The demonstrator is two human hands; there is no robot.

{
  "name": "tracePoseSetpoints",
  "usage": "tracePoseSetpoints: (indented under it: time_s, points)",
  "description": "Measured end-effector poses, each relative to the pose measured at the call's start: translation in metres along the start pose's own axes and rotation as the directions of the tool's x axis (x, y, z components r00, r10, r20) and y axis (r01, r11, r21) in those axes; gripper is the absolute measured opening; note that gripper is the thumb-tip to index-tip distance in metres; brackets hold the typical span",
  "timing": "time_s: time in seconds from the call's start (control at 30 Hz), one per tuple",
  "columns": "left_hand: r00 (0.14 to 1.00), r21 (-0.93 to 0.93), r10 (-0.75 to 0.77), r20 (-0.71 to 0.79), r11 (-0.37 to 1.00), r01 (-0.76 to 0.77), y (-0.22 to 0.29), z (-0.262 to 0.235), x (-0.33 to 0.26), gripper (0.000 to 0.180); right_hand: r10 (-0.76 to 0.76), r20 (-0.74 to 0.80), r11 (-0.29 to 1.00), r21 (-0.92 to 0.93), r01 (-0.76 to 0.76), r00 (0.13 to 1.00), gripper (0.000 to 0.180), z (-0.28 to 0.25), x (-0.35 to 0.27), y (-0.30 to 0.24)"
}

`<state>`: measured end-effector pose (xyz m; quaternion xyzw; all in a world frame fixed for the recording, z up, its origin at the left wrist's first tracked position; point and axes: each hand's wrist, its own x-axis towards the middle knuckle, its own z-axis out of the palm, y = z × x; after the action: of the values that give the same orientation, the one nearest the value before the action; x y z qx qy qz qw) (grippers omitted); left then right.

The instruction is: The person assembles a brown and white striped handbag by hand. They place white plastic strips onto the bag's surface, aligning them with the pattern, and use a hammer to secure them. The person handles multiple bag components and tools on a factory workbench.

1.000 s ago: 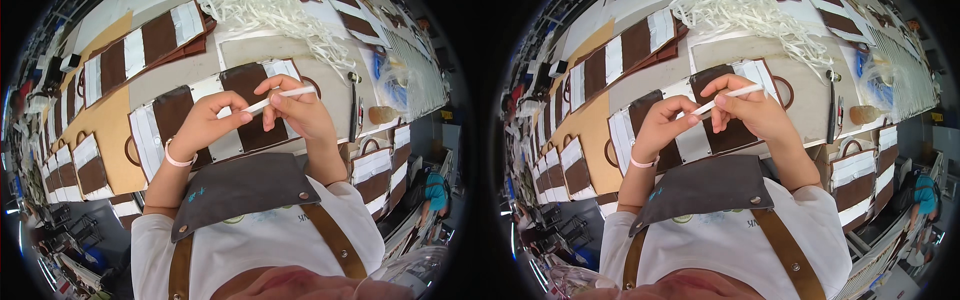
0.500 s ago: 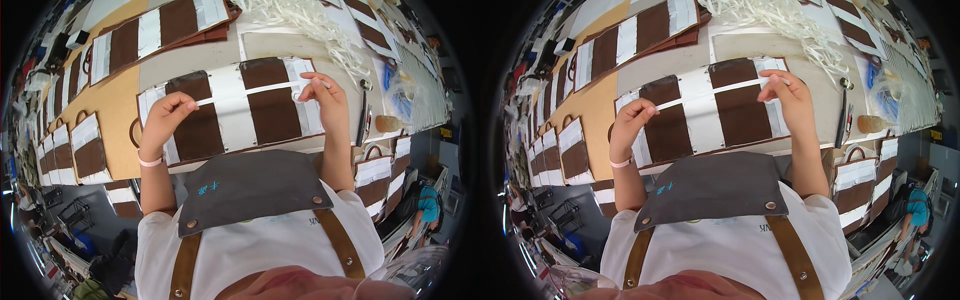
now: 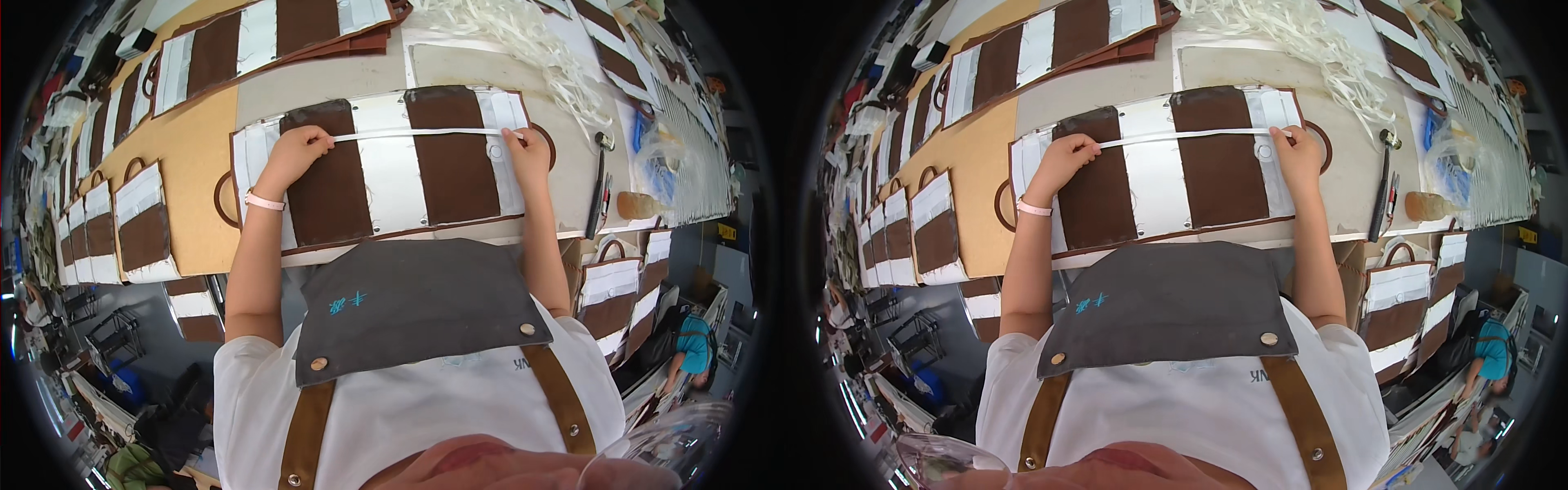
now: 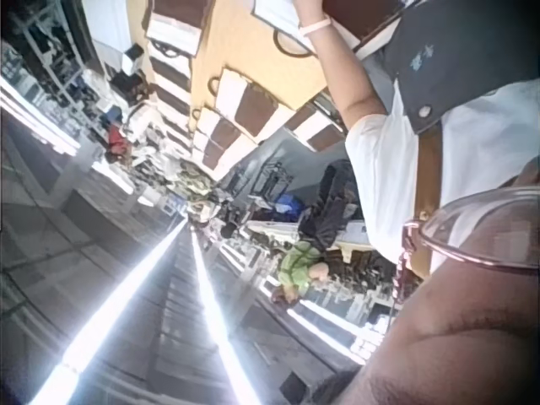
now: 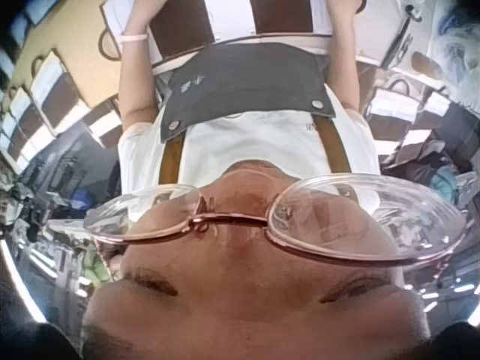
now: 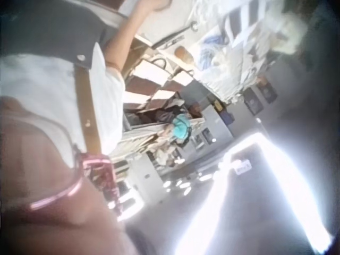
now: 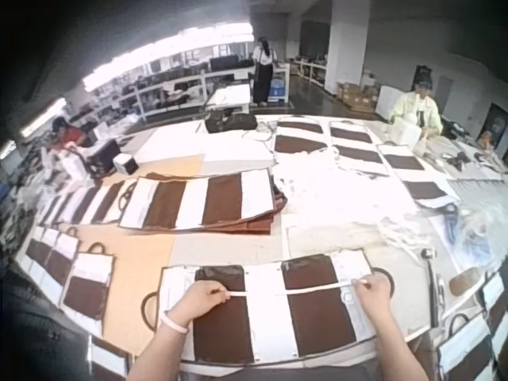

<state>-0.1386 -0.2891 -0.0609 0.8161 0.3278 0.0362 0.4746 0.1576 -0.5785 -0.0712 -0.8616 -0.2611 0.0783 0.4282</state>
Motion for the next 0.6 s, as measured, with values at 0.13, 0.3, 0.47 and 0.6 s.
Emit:
tracePoseSetpoints:
  time_s: [0.13,0.3,0.47,0.6]
  points:
    - [1.0,-0.008,0.017,-0.014,1.0,-0.017,-0.002,0.005,-0.005,0.024,-0.142,-0.081,0.988,-0.066,0.136,0.987,0.027,0.001,-0.004,0.001]
    - [0.999,-0.053,0.007,0.037,0.999,-0.005,0.001,0.011,-0.014,0.021,-0.32,-0.185,0.941,-0.179,0.289,0.929,0.026,-0.006,-0.017,-0.008]
    - [0.994,-0.248,-0.064,0.086,0.965,0.083,0.011,0.019,-0.036,0.017,-0.346,-0.196,0.931,-0.191,0.31,0.918,0.027,-0.028,-0.033,-0.025]
    - [1.0,-0.105,-0.008,-0.015,0.994,0.006,0.016,0.037,-0.042,0.019,-0.397,-0.054,0.866,-0.351,0.355,0.916,0.017,-0.025,-0.033,0.016]
